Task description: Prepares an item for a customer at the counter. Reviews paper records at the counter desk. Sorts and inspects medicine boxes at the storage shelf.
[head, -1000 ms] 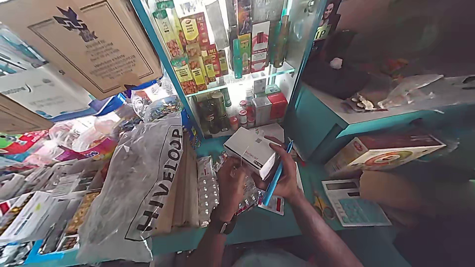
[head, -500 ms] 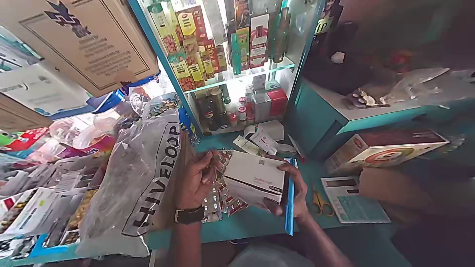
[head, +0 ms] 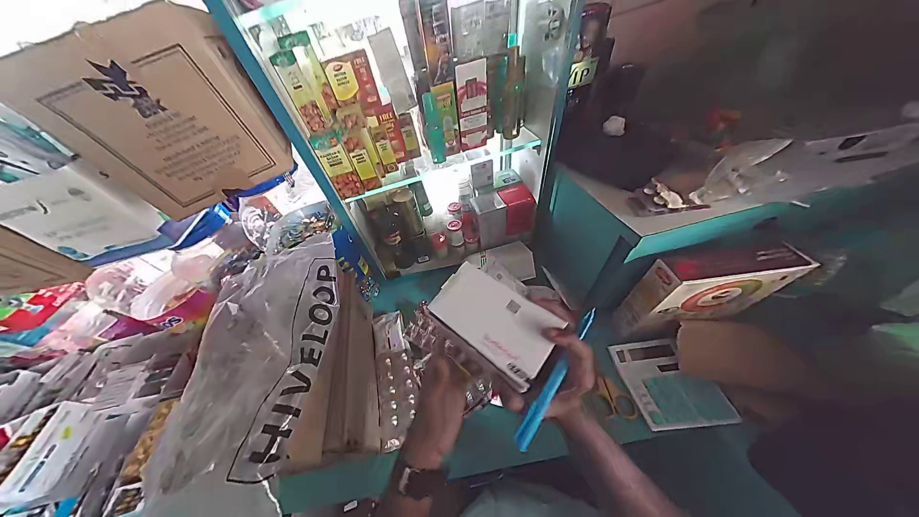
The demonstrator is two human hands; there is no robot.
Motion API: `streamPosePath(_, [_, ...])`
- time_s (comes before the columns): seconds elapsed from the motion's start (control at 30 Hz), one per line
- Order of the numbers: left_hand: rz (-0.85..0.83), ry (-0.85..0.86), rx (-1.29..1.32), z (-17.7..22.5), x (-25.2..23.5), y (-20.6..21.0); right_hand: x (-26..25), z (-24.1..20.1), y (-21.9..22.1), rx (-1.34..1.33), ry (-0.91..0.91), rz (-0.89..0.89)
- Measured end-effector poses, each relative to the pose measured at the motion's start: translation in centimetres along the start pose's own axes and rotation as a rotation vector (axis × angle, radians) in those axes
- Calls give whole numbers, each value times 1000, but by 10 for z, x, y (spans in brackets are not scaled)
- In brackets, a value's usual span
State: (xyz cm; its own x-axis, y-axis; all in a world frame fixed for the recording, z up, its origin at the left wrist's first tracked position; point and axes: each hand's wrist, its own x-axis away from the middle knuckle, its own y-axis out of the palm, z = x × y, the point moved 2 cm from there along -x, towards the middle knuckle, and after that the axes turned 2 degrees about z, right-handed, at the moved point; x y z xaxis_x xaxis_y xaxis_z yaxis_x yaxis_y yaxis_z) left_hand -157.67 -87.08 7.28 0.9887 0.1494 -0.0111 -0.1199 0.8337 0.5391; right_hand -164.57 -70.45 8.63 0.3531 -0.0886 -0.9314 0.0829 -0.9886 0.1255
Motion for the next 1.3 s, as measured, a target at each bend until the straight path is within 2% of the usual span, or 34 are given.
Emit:
streamPosePath(0.07, [20,-119,192,-2,10,13,13,5,14,41,-54,-94])
streamPosePath(0.13, [104,-133,186,10,6,13,20,5,22,-66,-18,-160])
streamPosePath(0.2, [137,-44,73,19,-7,-1,13,3,23,-248,167,-212])
streamPosePath(0.27, [150,37,-68,21,-17,-18,1,-2,22,-265,378,-245])
streamPosePath(0.4, [135,122,-198,20,-26,-24,-24,-15,25,300,574,-530])
streamPosePath(0.5, [142,202,-240,20,-28,-26,-38,-26,37,495,688,-675])
streamPosePath(0.6, [142,279,-348,17,-31,-29,-41,-29,48,541,744,-666])
streamPosePath(0.73, [252,299,-440,12,-35,-31,-47,-31,56,482,760,-661])
streamPosePath(0.87, [252,177,-199,10,-37,-40,-50,-17,33,248,766,-408])
streamPosePath(0.93, [234,83,-38,9,-37,-49,-52,3,15,90,884,-269])
streamPosePath(1.0, [226,34,48,8,-34,-52,-48,28,5,18,991,-206])
streamPosePath(1.07, [220,23,69,9,-35,-50,-44,42,0,145,928,-246])
streamPosePath(1.2, [309,-29,44,6,-40,-48,-40,41,10,375,838,-307])
streamPosePath(1.3, [383,-7,11,1,-47,-55,-31,42,24,526,640,-313])
